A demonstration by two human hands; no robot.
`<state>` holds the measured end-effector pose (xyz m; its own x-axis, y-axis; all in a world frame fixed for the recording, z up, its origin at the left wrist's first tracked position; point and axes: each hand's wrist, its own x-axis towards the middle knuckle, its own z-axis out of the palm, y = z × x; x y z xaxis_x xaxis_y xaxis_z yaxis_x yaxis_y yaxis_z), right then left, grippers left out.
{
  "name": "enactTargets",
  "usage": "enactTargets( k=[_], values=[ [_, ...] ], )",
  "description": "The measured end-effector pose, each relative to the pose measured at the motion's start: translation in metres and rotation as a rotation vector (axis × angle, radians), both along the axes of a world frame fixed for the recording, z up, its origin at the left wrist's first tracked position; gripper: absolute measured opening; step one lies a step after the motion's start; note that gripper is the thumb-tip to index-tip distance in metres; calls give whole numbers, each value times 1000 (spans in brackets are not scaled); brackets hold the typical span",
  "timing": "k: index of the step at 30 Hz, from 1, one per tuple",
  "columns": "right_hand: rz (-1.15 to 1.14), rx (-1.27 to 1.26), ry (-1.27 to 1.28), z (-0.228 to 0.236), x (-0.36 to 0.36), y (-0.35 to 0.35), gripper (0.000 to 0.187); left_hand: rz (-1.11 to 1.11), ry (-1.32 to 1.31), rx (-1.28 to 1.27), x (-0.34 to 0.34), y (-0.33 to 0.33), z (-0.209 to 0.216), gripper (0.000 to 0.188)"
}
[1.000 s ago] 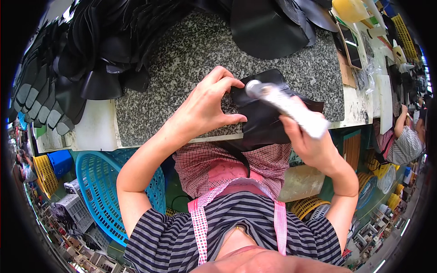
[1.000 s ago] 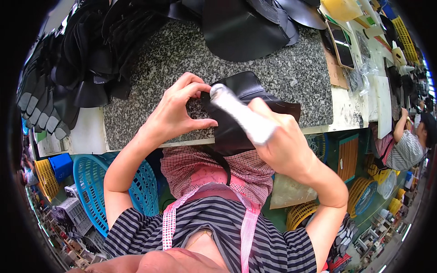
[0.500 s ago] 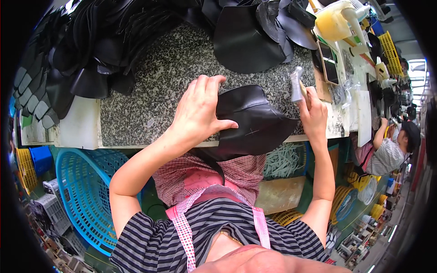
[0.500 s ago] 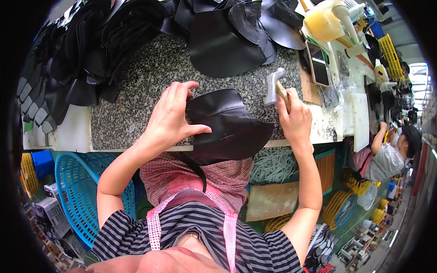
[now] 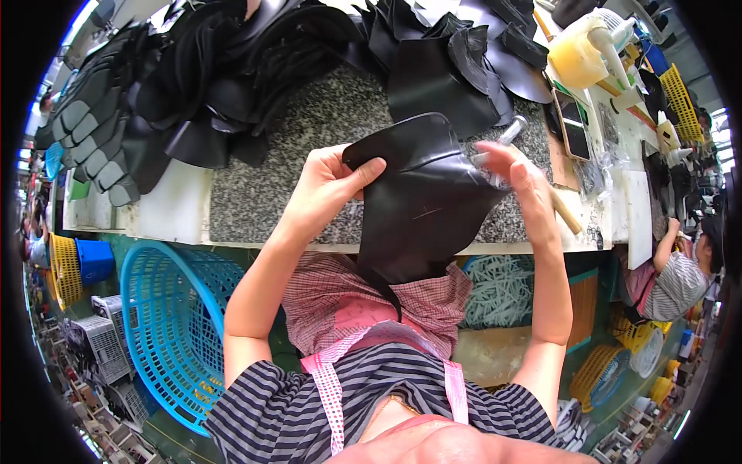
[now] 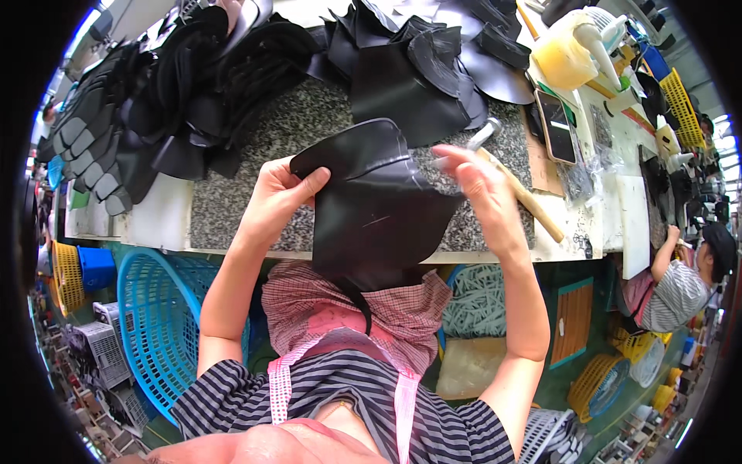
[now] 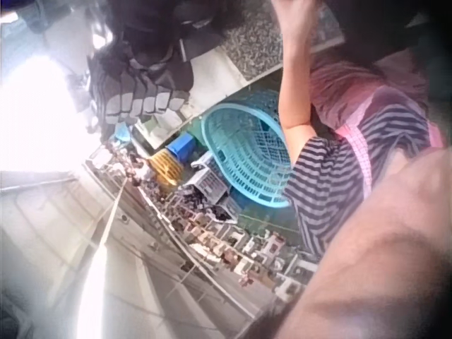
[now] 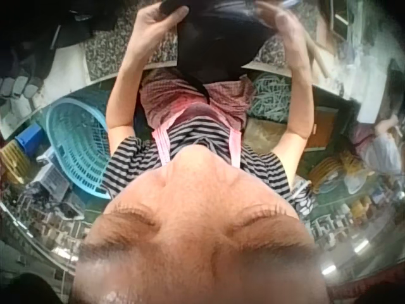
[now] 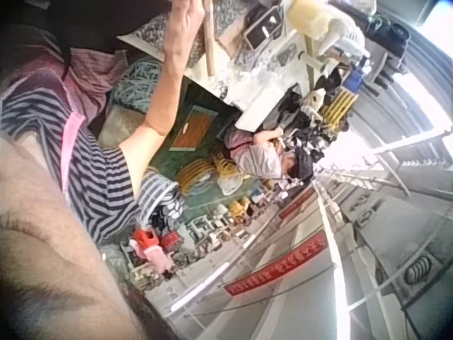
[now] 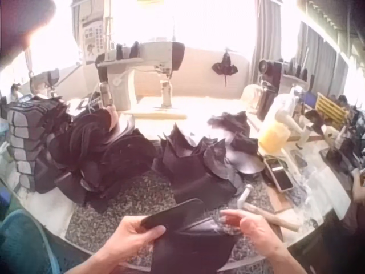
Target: The person folds the edges of leather shoe pieces by hand, hammers along the folds with a hammer, and places the finished pieces into a blue basket.
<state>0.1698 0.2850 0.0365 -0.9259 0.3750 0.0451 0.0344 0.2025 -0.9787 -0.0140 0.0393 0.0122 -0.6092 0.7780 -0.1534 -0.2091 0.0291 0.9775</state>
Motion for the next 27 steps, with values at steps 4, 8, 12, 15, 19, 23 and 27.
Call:
enactTargets(
  k=[4, 8, 12, 15, 19, 23, 27],
  values=[
    [325, -374, -144, -3, -37, -43, 36, 91, -50, 138, -4, -17, 15, 26],
    [283, -646, -7, -35, -62, -67, 38, 77, -317, 119, -21, -33, 11, 34],
    [239, -566, 87, -53, -83, -74, 32, 202, -372, 203, -19, -45, 2, 35],
    [245, -544, 68, -46, -89, -84, 30, 134, -344, 264, -45, -70, -34, 33],
    [155, -426, -10, -65, -89, -76, 28, 124, -353, 307, -23, -51, 11, 38],
    [164, -450, 14, -57, -91, -80, 25, 151, -258, 330, -31, -52, -14, 32],
    [156, -504, 30, -60, -91, -77, 26, 158, -329, 314, -40, -50, -34, 26]
  ],
)
